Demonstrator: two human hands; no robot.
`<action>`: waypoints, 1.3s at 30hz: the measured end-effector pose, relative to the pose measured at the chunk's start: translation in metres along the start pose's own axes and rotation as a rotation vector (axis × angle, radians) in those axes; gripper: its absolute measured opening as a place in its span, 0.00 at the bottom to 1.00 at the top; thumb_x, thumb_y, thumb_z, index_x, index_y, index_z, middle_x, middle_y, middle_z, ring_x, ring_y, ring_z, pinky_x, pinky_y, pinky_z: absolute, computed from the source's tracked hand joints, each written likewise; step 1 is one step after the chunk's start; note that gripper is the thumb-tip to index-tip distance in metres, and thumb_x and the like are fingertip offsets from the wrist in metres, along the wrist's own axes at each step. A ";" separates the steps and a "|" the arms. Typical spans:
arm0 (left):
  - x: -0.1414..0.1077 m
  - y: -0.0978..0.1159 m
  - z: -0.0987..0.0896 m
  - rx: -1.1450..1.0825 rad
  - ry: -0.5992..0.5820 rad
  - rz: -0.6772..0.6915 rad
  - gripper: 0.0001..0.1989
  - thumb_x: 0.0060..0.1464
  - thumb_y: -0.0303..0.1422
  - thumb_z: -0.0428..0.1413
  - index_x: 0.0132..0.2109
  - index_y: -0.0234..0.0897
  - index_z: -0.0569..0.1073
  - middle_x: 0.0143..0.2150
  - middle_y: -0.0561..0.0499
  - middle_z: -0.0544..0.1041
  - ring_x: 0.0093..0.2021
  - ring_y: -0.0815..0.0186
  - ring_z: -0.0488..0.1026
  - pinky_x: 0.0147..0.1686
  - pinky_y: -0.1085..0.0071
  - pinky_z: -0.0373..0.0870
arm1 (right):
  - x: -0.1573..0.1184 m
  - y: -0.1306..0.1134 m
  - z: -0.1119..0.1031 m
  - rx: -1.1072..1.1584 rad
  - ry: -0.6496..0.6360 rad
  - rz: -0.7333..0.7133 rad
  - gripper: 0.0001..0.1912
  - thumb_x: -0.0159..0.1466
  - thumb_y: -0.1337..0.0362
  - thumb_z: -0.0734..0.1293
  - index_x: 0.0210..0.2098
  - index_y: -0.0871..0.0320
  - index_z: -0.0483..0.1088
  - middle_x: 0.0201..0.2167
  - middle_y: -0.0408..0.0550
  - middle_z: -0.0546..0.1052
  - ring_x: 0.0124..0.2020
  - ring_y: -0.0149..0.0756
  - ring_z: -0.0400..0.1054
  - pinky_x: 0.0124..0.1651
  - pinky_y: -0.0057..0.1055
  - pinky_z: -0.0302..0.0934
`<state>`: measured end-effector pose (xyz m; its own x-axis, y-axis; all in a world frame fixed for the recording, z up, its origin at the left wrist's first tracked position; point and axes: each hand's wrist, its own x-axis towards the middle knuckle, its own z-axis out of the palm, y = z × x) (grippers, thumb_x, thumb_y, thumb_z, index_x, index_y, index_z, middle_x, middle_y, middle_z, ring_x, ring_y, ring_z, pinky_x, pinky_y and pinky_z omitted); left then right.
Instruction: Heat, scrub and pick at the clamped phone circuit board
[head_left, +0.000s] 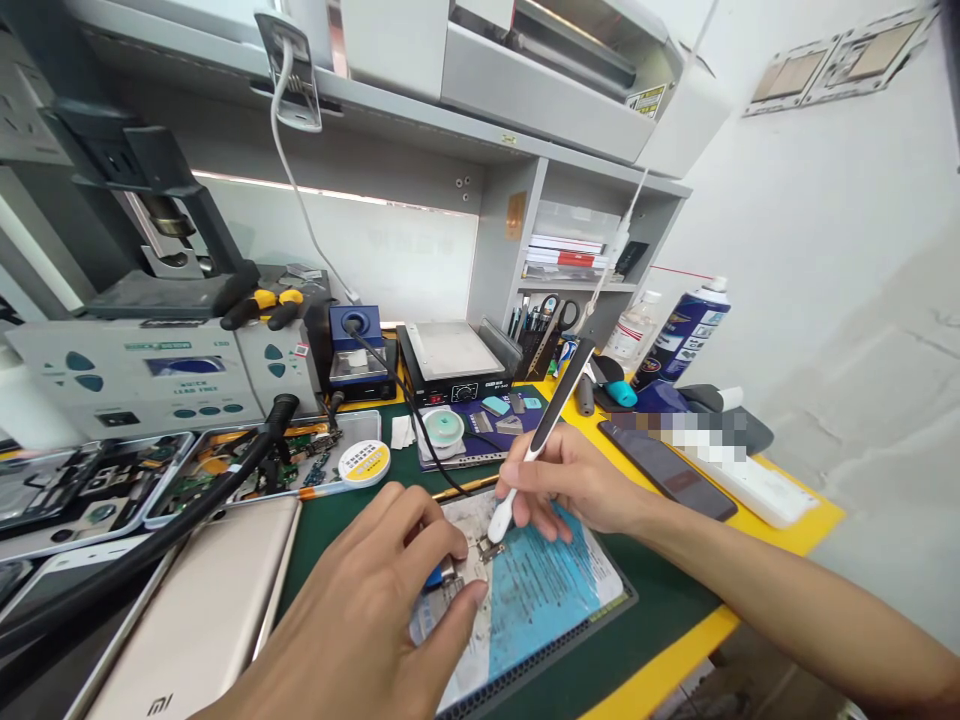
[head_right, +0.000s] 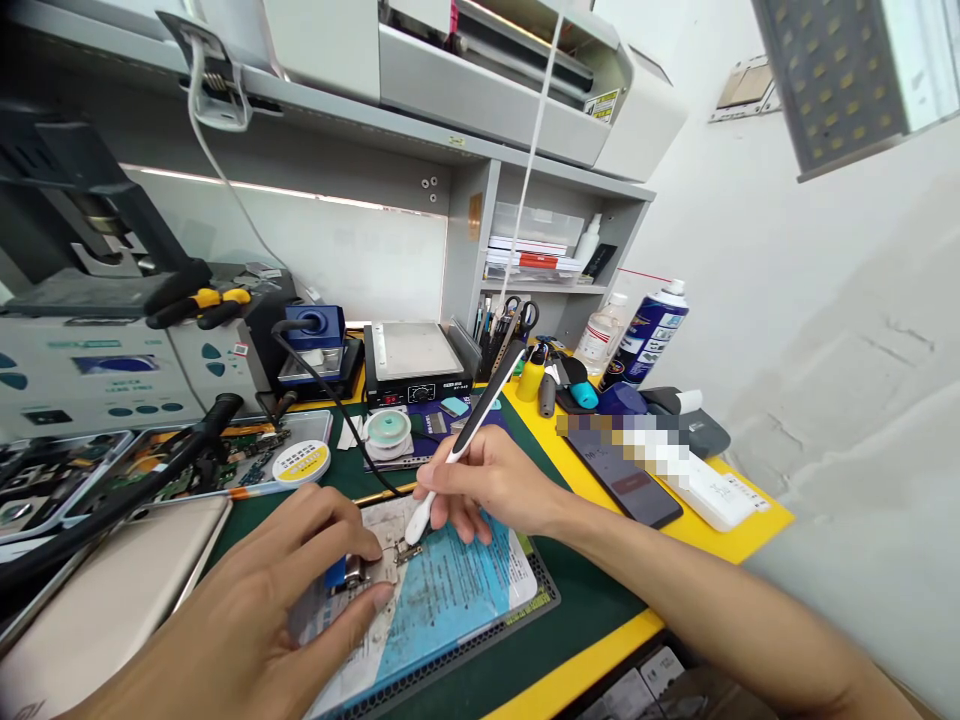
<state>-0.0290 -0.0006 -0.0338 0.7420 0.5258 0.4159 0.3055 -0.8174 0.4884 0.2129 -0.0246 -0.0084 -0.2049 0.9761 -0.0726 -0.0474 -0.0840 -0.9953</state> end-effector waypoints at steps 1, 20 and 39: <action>0.000 0.000 0.000 0.003 0.001 0.002 0.05 0.66 0.33 0.51 0.42 0.41 0.72 0.42 0.48 0.72 0.41 0.60 0.73 0.40 0.64 0.70 | 0.000 0.000 0.000 0.004 0.006 0.002 0.16 0.57 0.56 0.78 0.28 0.64 0.77 0.19 0.46 0.79 0.12 0.27 0.66 0.10 0.18 0.58; 0.002 -0.005 0.002 0.018 -0.020 0.032 0.04 0.66 0.33 0.52 0.44 0.41 0.71 0.42 0.48 0.72 0.42 0.59 0.72 0.39 0.63 0.70 | -0.001 0.001 0.000 -0.094 0.034 -0.005 0.18 0.57 0.59 0.79 0.26 0.59 0.68 0.17 0.41 0.77 0.11 0.26 0.65 0.10 0.18 0.57; -0.001 -0.006 0.002 -0.001 -0.039 0.020 0.04 0.67 0.33 0.51 0.44 0.41 0.70 0.43 0.48 0.70 0.42 0.59 0.70 0.39 0.62 0.69 | -0.002 -0.002 0.004 -0.122 0.085 -0.001 0.17 0.58 0.60 0.77 0.25 0.58 0.66 0.16 0.40 0.75 0.09 0.26 0.63 0.09 0.18 0.54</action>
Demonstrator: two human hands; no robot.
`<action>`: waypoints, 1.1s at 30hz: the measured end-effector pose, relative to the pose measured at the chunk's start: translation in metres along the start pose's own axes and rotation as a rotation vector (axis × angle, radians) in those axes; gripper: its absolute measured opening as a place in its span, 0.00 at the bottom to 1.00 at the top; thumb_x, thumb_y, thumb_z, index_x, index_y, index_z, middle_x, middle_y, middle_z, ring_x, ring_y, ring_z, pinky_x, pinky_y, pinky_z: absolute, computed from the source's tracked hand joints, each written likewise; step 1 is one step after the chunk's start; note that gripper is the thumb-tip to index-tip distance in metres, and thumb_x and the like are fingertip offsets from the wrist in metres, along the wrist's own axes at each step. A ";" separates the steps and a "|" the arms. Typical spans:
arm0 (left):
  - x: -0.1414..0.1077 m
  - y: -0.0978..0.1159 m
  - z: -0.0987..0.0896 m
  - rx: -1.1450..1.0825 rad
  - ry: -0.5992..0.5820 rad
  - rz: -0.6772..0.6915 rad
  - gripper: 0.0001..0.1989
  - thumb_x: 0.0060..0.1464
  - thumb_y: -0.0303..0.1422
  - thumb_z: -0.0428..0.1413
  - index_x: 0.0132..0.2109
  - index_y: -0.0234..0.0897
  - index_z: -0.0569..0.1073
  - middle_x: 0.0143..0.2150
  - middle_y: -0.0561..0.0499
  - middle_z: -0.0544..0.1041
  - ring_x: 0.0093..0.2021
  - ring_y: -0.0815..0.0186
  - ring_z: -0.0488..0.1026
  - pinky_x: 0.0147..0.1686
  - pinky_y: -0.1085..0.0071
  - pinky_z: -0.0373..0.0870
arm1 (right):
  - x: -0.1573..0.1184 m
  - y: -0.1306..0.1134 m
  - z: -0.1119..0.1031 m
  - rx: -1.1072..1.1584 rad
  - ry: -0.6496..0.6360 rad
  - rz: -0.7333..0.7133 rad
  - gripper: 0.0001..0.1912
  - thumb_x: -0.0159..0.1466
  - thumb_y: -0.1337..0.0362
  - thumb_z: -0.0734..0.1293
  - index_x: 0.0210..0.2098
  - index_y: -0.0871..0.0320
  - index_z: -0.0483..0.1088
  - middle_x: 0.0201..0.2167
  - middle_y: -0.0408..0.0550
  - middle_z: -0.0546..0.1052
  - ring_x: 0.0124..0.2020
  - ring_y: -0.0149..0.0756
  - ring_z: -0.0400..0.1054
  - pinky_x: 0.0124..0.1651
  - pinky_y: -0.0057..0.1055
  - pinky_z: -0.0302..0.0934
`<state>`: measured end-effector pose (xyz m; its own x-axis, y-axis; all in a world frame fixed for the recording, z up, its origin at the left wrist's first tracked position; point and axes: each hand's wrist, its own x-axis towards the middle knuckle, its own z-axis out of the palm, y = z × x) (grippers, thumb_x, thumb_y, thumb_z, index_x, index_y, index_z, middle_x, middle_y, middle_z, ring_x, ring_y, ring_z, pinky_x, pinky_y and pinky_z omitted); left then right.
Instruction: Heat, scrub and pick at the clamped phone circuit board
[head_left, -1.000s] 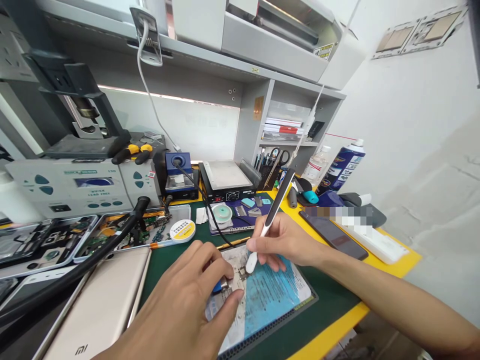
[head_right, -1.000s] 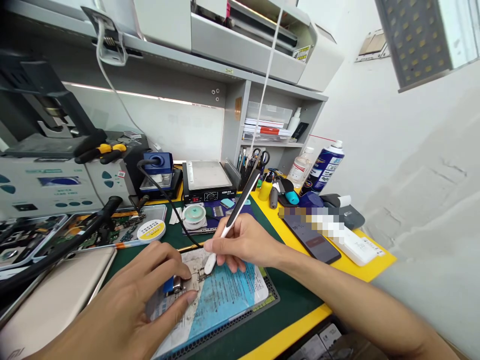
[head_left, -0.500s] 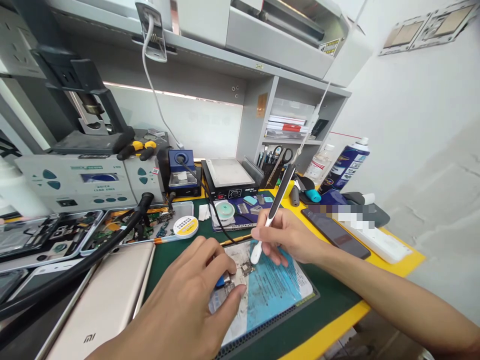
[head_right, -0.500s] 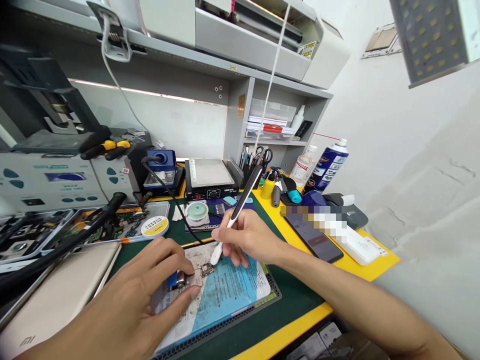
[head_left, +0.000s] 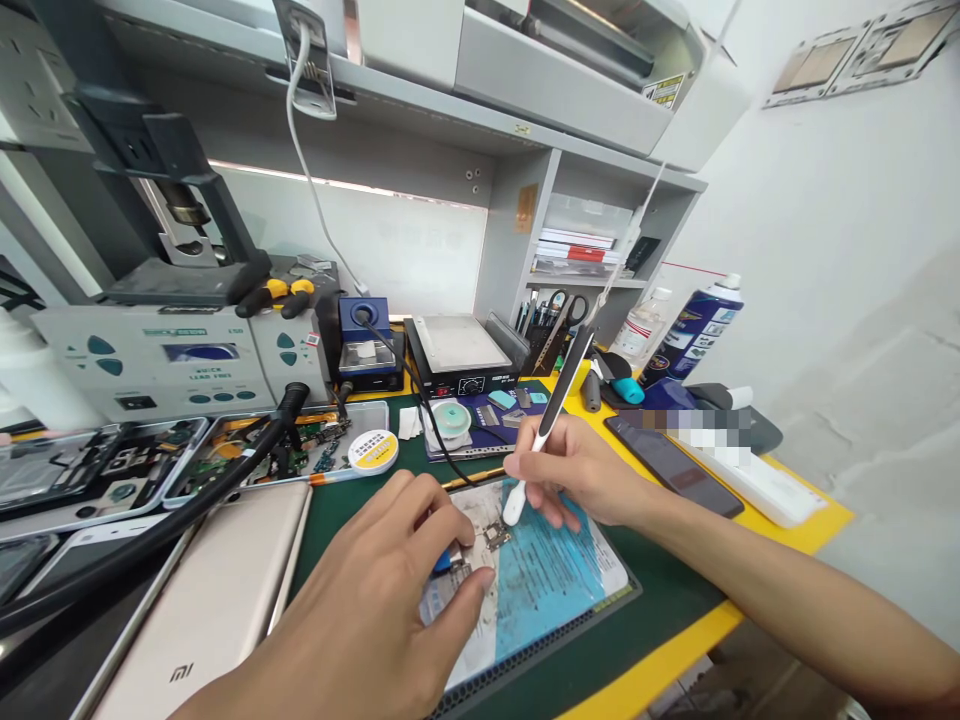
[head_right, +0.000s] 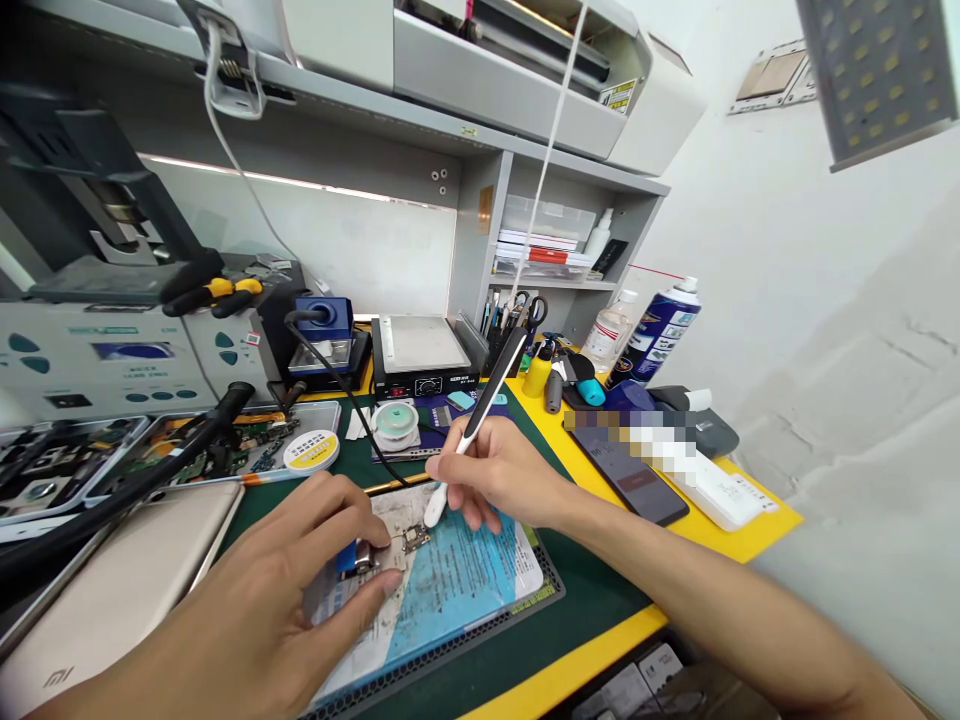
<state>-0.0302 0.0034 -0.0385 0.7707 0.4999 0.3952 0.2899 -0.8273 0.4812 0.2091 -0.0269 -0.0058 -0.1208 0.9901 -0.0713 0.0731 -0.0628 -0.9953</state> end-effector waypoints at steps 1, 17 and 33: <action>0.000 0.000 0.000 -0.001 -0.001 -0.001 0.04 0.67 0.33 0.51 0.44 0.40 0.70 0.43 0.48 0.70 0.42 0.59 0.70 0.39 0.62 0.69 | 0.000 0.000 0.000 -0.001 0.003 -0.001 0.17 0.58 0.59 0.77 0.25 0.58 0.66 0.15 0.40 0.75 0.09 0.25 0.62 0.09 0.18 0.54; -0.001 -0.001 0.001 -0.006 0.008 0.008 0.03 0.67 0.33 0.52 0.44 0.41 0.70 0.43 0.49 0.70 0.41 0.59 0.70 0.38 0.62 0.68 | -0.001 -0.001 0.000 0.005 -0.006 0.014 0.16 0.57 0.62 0.77 0.24 0.59 0.67 0.15 0.41 0.75 0.09 0.26 0.63 0.09 0.17 0.54; -0.002 -0.002 0.001 -0.011 0.004 0.016 0.03 0.67 0.33 0.52 0.44 0.41 0.70 0.43 0.49 0.70 0.41 0.59 0.70 0.38 0.61 0.68 | 0.001 -0.001 0.000 0.043 0.027 0.038 0.15 0.54 0.63 0.77 0.24 0.58 0.67 0.14 0.41 0.75 0.08 0.27 0.63 0.07 0.17 0.54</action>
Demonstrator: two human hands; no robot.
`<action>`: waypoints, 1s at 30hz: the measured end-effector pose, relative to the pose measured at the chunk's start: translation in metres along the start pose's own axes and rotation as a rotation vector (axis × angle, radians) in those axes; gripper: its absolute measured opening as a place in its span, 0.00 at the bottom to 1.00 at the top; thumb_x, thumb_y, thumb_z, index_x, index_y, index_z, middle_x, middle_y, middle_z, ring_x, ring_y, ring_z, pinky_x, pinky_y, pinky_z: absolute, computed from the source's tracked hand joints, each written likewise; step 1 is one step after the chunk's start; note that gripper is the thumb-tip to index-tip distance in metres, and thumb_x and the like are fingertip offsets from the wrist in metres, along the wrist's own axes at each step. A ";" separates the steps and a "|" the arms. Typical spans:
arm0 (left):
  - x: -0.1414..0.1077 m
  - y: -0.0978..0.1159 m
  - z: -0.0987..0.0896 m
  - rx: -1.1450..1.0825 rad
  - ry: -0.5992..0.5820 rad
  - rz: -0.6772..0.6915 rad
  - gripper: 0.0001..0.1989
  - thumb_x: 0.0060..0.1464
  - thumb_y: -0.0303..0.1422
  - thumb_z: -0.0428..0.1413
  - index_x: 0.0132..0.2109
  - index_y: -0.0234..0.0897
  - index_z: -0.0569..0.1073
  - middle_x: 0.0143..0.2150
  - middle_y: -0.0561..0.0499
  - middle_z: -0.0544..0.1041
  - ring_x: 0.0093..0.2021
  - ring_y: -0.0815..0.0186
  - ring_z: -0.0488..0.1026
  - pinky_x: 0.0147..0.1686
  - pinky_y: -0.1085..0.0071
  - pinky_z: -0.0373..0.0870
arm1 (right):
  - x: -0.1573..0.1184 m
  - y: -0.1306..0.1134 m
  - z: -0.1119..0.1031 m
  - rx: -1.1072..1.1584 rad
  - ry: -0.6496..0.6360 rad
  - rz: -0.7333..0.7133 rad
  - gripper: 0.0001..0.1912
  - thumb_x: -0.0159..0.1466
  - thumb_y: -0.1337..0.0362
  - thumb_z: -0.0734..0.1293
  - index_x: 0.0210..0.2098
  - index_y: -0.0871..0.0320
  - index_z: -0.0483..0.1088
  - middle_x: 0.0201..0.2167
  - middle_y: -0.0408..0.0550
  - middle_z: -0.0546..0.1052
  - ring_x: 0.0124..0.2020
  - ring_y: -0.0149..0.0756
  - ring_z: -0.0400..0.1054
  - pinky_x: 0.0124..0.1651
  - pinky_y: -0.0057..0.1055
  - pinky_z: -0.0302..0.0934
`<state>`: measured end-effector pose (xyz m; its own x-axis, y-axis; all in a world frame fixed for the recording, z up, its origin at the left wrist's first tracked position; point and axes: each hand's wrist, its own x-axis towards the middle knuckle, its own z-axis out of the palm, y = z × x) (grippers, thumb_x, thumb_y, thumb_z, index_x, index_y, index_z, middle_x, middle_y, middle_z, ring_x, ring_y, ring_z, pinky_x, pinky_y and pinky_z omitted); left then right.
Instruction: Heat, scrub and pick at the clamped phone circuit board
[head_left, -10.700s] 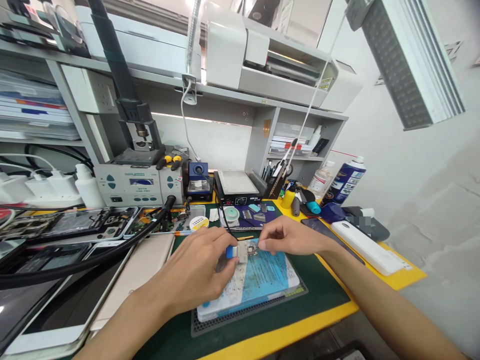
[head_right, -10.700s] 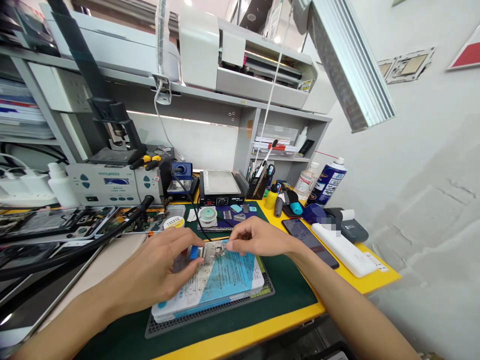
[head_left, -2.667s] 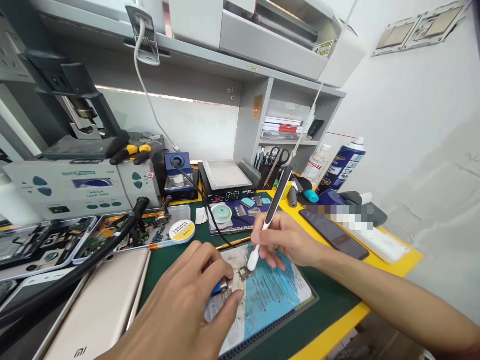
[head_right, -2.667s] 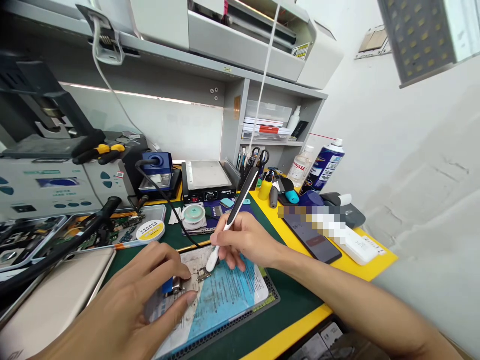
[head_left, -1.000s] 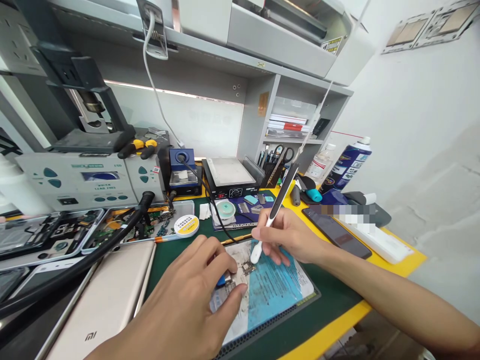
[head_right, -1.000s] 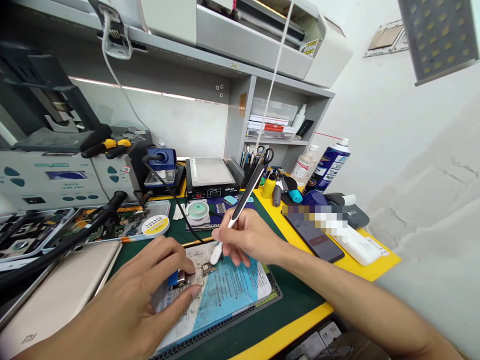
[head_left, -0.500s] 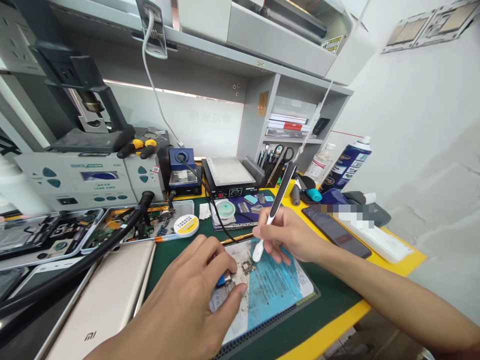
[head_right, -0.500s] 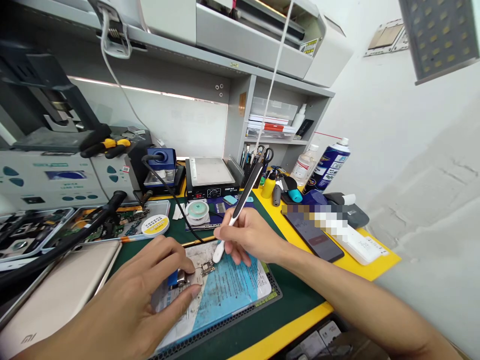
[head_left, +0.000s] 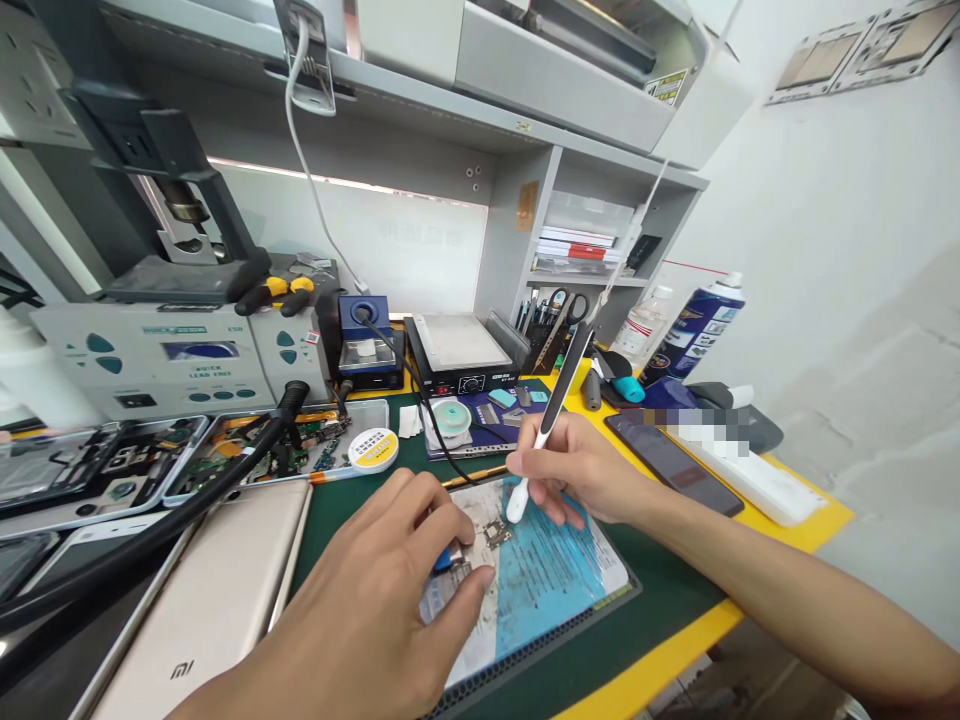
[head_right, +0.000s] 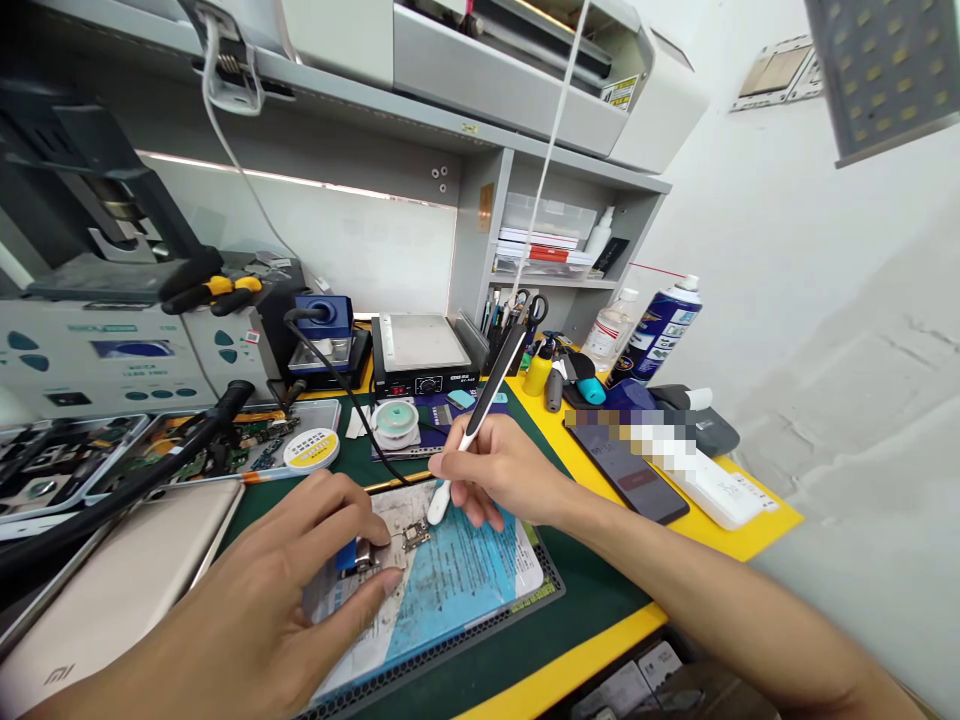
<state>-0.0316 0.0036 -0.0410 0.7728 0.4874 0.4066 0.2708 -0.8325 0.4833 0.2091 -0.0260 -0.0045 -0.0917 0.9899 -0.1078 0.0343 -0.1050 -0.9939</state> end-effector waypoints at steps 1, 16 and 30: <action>0.000 0.000 0.000 0.000 0.003 -0.001 0.03 0.67 0.33 0.52 0.44 0.41 0.70 0.43 0.49 0.70 0.41 0.59 0.70 0.38 0.61 0.68 | 0.000 0.000 0.000 0.005 0.011 0.003 0.15 0.54 0.63 0.77 0.23 0.58 0.66 0.14 0.40 0.75 0.08 0.27 0.62 0.07 0.17 0.53; 0.002 0.000 0.000 0.000 0.006 -0.004 0.03 0.67 0.34 0.52 0.45 0.41 0.70 0.44 0.48 0.70 0.42 0.59 0.69 0.39 0.62 0.69 | 0.000 -0.001 -0.001 -0.021 -0.007 -0.012 0.13 0.55 0.65 0.76 0.24 0.58 0.67 0.15 0.41 0.76 0.09 0.26 0.62 0.08 0.17 0.54; 0.001 0.003 -0.003 -0.002 0.005 -0.019 0.04 0.67 0.34 0.51 0.45 0.41 0.70 0.43 0.48 0.71 0.41 0.59 0.70 0.39 0.63 0.68 | -0.001 -0.003 0.003 0.013 0.065 0.035 0.15 0.53 0.62 0.76 0.23 0.57 0.65 0.12 0.39 0.73 0.07 0.27 0.61 0.06 0.18 0.52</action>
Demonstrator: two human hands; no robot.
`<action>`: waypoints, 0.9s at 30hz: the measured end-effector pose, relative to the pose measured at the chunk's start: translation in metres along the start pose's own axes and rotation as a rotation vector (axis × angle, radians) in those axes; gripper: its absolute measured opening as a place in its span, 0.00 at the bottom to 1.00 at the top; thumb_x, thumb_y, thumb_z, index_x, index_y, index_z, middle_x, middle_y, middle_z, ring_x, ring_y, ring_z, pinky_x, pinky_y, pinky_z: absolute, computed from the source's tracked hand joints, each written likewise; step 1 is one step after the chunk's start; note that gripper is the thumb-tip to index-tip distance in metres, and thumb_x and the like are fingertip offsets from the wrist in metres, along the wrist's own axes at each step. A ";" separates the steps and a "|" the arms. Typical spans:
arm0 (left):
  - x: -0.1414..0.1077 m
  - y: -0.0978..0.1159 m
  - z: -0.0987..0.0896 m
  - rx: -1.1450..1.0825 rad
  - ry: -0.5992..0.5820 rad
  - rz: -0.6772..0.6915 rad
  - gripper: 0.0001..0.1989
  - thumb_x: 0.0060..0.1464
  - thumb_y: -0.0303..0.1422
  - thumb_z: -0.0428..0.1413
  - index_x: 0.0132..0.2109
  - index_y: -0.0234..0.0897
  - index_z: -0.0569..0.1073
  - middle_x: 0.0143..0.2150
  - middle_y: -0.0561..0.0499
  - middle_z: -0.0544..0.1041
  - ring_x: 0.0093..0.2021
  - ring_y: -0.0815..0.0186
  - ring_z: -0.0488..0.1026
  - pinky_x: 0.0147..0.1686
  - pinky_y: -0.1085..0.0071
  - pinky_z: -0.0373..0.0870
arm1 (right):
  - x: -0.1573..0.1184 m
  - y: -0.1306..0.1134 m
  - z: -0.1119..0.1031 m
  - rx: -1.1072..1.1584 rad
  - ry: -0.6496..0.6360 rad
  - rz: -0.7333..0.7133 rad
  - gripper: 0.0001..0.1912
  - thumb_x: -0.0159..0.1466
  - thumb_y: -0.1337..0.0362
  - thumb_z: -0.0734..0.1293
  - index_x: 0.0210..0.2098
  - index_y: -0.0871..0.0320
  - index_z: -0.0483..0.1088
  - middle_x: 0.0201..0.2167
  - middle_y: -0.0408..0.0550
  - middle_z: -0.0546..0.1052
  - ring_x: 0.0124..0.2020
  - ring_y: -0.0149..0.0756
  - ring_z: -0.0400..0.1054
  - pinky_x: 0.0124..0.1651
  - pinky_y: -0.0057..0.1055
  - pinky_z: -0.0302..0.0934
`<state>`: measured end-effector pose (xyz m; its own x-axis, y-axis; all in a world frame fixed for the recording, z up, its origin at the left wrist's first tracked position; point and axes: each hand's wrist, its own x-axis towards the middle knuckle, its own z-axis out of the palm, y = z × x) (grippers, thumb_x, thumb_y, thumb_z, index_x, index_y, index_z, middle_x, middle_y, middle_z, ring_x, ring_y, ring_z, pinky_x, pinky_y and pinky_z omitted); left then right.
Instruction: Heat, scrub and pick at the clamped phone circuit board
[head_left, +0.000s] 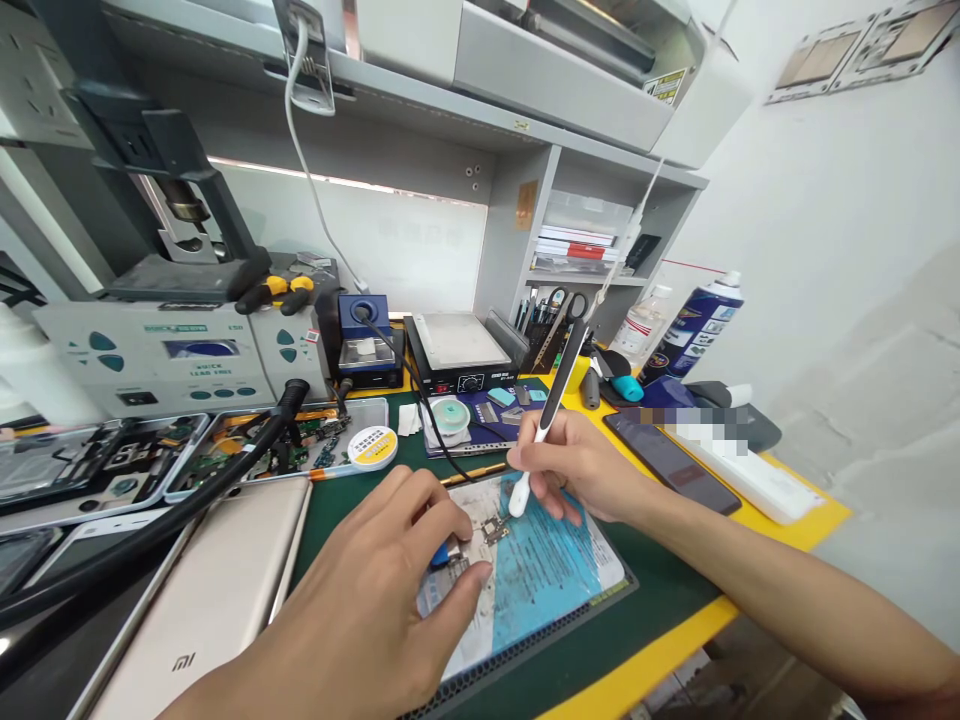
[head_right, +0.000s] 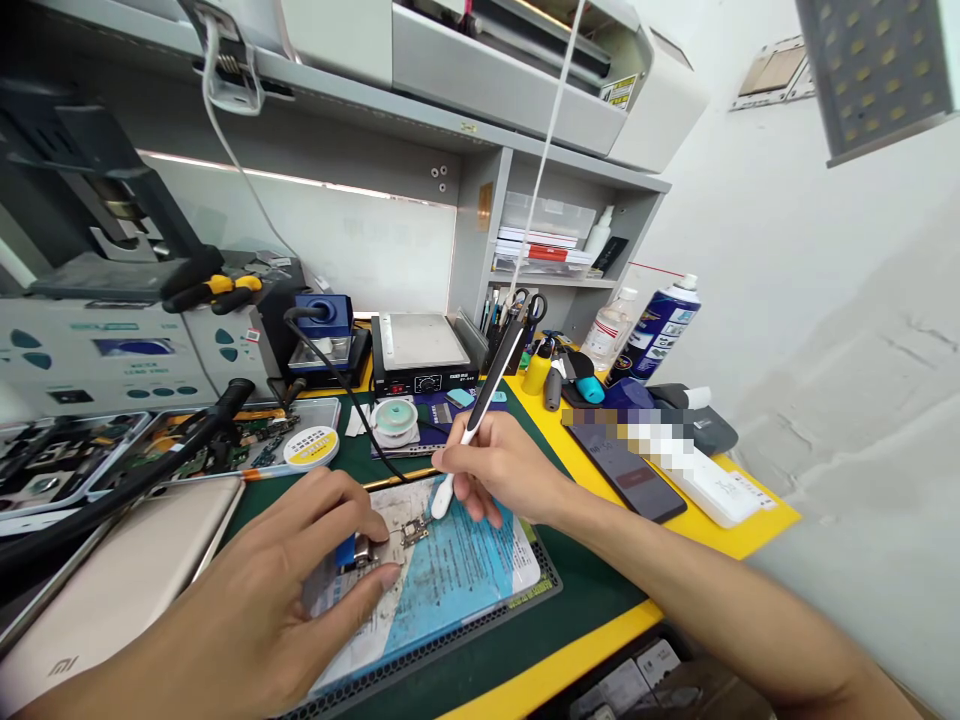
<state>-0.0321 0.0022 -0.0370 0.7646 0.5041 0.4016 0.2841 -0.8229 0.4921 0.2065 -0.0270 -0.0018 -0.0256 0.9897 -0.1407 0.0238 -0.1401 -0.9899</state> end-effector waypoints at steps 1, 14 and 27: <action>0.000 0.000 0.000 -0.001 0.002 0.002 0.04 0.67 0.34 0.51 0.44 0.41 0.70 0.43 0.48 0.71 0.41 0.59 0.70 0.39 0.63 0.68 | 0.000 0.000 0.000 0.015 0.015 0.007 0.15 0.53 0.62 0.76 0.23 0.56 0.65 0.12 0.38 0.73 0.07 0.28 0.61 0.06 0.18 0.52; 0.001 -0.001 0.001 0.006 0.008 0.004 0.04 0.67 0.33 0.51 0.44 0.41 0.70 0.43 0.48 0.70 0.42 0.59 0.70 0.38 0.63 0.68 | 0.000 0.000 -0.004 0.035 -0.013 0.033 0.16 0.54 0.61 0.77 0.24 0.57 0.66 0.13 0.39 0.73 0.08 0.28 0.63 0.06 0.18 0.52; 0.000 -0.001 0.000 0.009 -0.002 0.011 0.04 0.67 0.33 0.52 0.44 0.41 0.71 0.43 0.48 0.71 0.41 0.59 0.70 0.38 0.63 0.69 | 0.001 -0.001 -0.010 0.042 -0.106 0.032 0.15 0.55 0.62 0.77 0.26 0.58 0.68 0.16 0.40 0.75 0.10 0.28 0.65 0.08 0.18 0.56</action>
<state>-0.0323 0.0029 -0.0377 0.7692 0.4941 0.4053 0.2807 -0.8310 0.4803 0.2164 -0.0259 -0.0004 -0.1308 0.9765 -0.1713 -0.0157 -0.1748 -0.9845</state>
